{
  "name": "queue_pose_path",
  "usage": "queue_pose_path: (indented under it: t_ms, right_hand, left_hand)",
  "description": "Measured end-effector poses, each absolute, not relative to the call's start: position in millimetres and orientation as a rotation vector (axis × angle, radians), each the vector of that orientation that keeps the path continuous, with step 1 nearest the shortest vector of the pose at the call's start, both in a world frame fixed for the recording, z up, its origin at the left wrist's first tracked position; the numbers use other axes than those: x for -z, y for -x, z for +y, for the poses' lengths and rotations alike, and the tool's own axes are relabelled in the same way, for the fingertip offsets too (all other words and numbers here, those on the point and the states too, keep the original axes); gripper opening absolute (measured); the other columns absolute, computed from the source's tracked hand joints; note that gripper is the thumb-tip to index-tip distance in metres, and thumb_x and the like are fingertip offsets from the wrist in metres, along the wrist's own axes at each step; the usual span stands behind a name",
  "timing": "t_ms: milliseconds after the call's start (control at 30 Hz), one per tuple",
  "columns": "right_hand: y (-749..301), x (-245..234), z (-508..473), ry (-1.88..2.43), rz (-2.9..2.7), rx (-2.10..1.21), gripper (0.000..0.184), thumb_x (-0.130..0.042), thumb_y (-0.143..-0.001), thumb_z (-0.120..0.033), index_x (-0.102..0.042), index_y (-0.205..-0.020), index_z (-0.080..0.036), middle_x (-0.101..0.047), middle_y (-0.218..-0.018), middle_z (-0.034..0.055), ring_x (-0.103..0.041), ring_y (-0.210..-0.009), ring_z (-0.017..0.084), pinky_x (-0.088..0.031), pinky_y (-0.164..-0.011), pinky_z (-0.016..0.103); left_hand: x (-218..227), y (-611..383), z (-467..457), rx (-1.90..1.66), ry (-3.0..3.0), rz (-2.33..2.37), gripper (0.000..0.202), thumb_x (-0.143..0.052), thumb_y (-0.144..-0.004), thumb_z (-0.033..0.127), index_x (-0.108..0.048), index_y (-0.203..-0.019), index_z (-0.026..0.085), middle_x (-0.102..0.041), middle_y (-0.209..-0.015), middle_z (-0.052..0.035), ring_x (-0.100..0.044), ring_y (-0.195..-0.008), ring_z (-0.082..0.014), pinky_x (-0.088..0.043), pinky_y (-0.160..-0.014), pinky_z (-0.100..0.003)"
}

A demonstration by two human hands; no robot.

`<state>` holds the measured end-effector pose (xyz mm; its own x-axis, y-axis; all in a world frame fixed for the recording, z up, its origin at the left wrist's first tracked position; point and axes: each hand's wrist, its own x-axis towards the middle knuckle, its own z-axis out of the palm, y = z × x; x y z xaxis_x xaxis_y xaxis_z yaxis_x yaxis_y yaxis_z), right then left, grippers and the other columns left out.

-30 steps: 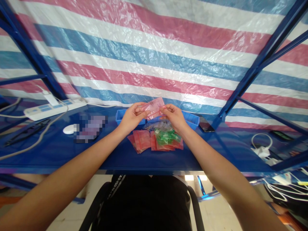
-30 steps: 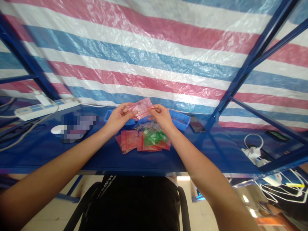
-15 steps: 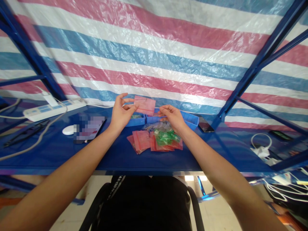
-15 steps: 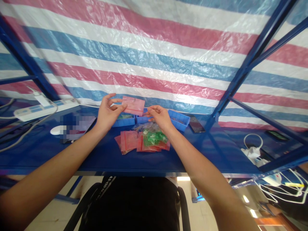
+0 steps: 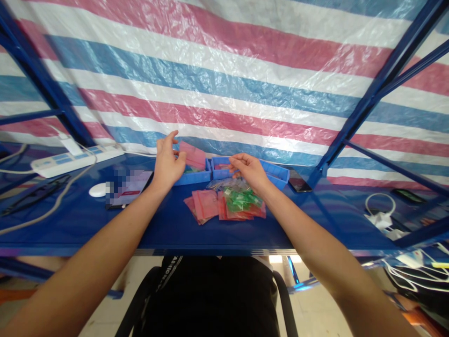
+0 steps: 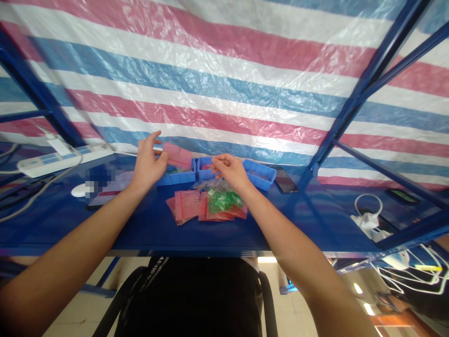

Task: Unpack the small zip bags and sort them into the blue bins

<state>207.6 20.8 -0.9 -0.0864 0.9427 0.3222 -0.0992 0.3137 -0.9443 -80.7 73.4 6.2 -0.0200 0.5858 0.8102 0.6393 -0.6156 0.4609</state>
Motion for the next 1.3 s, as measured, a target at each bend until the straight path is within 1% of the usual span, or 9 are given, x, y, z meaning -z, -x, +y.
queue_pose_path:
  t_ms: [133,300,433,600,733,900,1033,1133,1300]
  right_hand:
    - [-207,2,21,0.870,-1.365,-1.052,0.040,-0.084,-0.079,-0.055,-0.071,-0.096,-0.022,-0.077,-0.083,0.0023,-0.070,-0.074,0.019,-0.056,-0.061,0.029]
    - [-207,2,22,0.857,-1.379,-1.041,0.040,-0.084,-0.080,-0.055,-0.071,-0.096,-0.021,-0.077,-0.082,0.0024,-0.070,-0.073,0.019,-0.056,-0.060,0.030]
    - [-209,2,25,0.842,-1.329,-0.992,0.037,-0.083,-0.080,-0.053,-0.070,-0.095,-0.021,-0.075,-0.080,0.0012,-0.069,-0.071,0.018,-0.056,-0.057,0.029]
    - [-214,0,30,0.841,-1.261,-0.914,0.036,-0.081,-0.082,-0.052,-0.070,-0.095,-0.021,-0.074,-0.078,0.0006,-0.068,-0.067,0.016,-0.055,-0.055,0.027]
    - [-215,1,30,0.862,-1.280,-0.905,0.036,-0.080,-0.083,-0.055,-0.069,-0.095,-0.022,-0.073,-0.078,0.0003,-0.068,-0.069,0.016,-0.054,-0.057,0.027]
    - [-213,3,30,0.879,-1.319,-0.907,0.041,-0.078,-0.084,-0.060,-0.069,-0.098,-0.023,-0.074,-0.082,0.0014,-0.068,-0.073,0.018,-0.056,-0.059,0.028]
    - [-216,3,32,0.895,-1.327,-0.878,0.042,-0.076,-0.086,-0.062,-0.068,-0.099,-0.023,-0.073,-0.083,0.0014,-0.068,-0.072,0.018,-0.056,-0.060,0.029]
    - [-220,4,31,0.949,-1.446,-0.689,0.036,-0.070,-0.094,-0.058,-0.069,-0.101,-0.023,-0.074,-0.084,0.0024,-0.068,-0.073,0.019,-0.057,-0.068,0.032]
    - [-226,9,27,1.081,-1.946,-0.084,0.029,-0.053,-0.108,-0.038,-0.071,-0.120,-0.019,-0.077,-0.117,0.0134,-0.070,-0.108,0.027,-0.051,-0.104,0.042]
  left_hand:
    - [-6,74,68,1.777,2.227,-1.365,0.052,-0.062,-0.095,0.025,-0.060,-0.147,0.025,-0.053,-0.133,-0.0121,-0.066,-0.099,-0.0212,-0.065,-0.090,-0.041]
    - [-5,56,60,1.907,2.345,-1.333,0.026,-0.060,-0.100,0.030,-0.076,-0.118,0.021,-0.052,-0.134,-0.0121,-0.067,-0.098,-0.0204,-0.069,-0.079,-0.037]
    - [-1,42,64,1.947,2.399,-1.407,0.025,-0.064,-0.098,0.033,-0.078,-0.113,0.018,-0.053,-0.139,-0.0126,-0.068,-0.092,-0.0172,-0.070,-0.074,-0.036]
    - [5,27,73,1.835,2.508,-1.351,0.031,-0.069,-0.096,0.040,-0.078,-0.115,0.018,-0.054,-0.145,-0.0143,-0.067,-0.118,-0.0271,-0.068,-0.091,-0.043]
    - [5,14,68,1.620,2.637,-1.267,0.031,-0.066,-0.097,0.041,-0.080,-0.114,0.018,-0.063,-0.140,-0.0149,-0.066,-0.126,-0.0310,-0.063,-0.102,-0.049]
    - [4,6,52,1.069,2.783,-1.017,0.039,-0.059,-0.102,0.040,-0.076,-0.132,0.020,-0.053,-0.158,-0.0143,-0.052,-0.147,-0.0346,-0.042,-0.126,-0.056]
    - [7,8,49,0.873,2.824,-0.943,0.040,-0.053,-0.106,0.040,-0.073,-0.137,0.023,-0.068,-0.142,-0.0124,-0.060,-0.137,-0.0317,-0.043,-0.123,-0.054]
    - [6,11,50,0.831,2.837,-0.947,0.039,-0.054,-0.106,0.042,-0.075,-0.132,0.022,-0.076,-0.125,-0.0128,-0.066,-0.124,-0.0314,-0.047,-0.117,-0.051]
    - [4,11,44,0.810,2.823,-0.959,0.046,-0.059,-0.103,0.047,-0.070,-0.140,0.022,-0.072,-0.137,-0.0126,-0.063,-0.132,-0.0316,-0.043,-0.121,-0.051]
